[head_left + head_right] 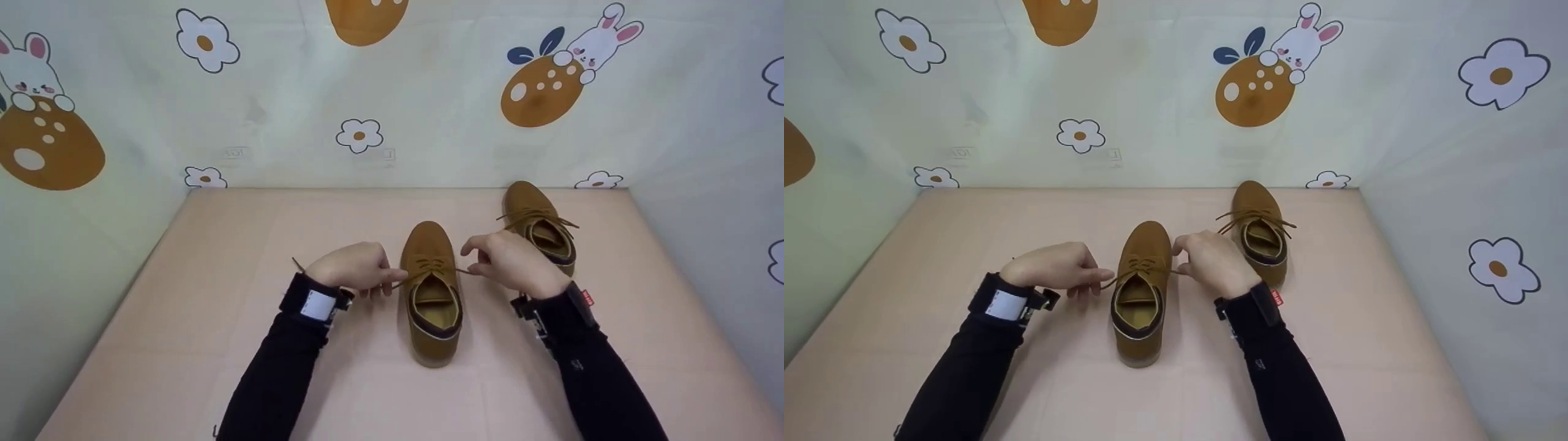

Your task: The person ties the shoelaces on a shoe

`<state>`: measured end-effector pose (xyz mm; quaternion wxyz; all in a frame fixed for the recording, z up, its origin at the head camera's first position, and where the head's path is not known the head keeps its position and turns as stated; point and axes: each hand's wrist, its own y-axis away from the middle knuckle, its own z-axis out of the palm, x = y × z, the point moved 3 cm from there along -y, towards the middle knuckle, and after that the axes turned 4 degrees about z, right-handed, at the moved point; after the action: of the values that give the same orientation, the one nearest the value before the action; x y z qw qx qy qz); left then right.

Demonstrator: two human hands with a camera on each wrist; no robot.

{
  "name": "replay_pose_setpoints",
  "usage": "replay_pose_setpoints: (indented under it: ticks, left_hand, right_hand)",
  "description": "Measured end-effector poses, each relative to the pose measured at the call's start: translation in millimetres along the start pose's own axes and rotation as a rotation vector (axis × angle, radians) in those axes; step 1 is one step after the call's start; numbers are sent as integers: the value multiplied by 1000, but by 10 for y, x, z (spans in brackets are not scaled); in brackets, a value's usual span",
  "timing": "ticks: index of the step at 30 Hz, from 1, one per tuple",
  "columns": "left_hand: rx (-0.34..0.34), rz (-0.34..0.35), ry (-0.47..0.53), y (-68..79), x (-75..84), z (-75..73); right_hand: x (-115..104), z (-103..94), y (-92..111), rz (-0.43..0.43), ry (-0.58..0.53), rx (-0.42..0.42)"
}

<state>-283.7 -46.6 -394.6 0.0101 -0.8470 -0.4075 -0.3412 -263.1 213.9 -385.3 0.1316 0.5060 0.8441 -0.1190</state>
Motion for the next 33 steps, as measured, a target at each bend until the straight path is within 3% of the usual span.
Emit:
replay_pose_setpoints:
  ticks: [2,5,9,13,17,22,30,33]
  left_hand:
    - [-67,-20,40,-52,14,80]
    - [-79,-59,115,-110,1,136]
    - [-27,-69,202,-159,-49,143]
    - [39,-66,222,-193,-72,143]
    - [145,-124,259,-216,-85,165]
    - [240,-163,354,-241,-76,215]
    - [333,-109,373,-295,-116,229]
    - [368,-108,451,-331,-135,231]
  right_hand:
    - [-23,81,-20,-26,20,-32]
    - [-30,146,-20,-53,25,-69]
    - [-39,154,-2,-69,-41,-128]
    - [-59,148,5,-93,-96,-195]
    - [-54,149,17,-62,-108,-247]
    - [-50,147,15,-63,-76,-230]
    - [47,27,47,47,-66,-177]
    - [87,-49,80,71,-60,-149]
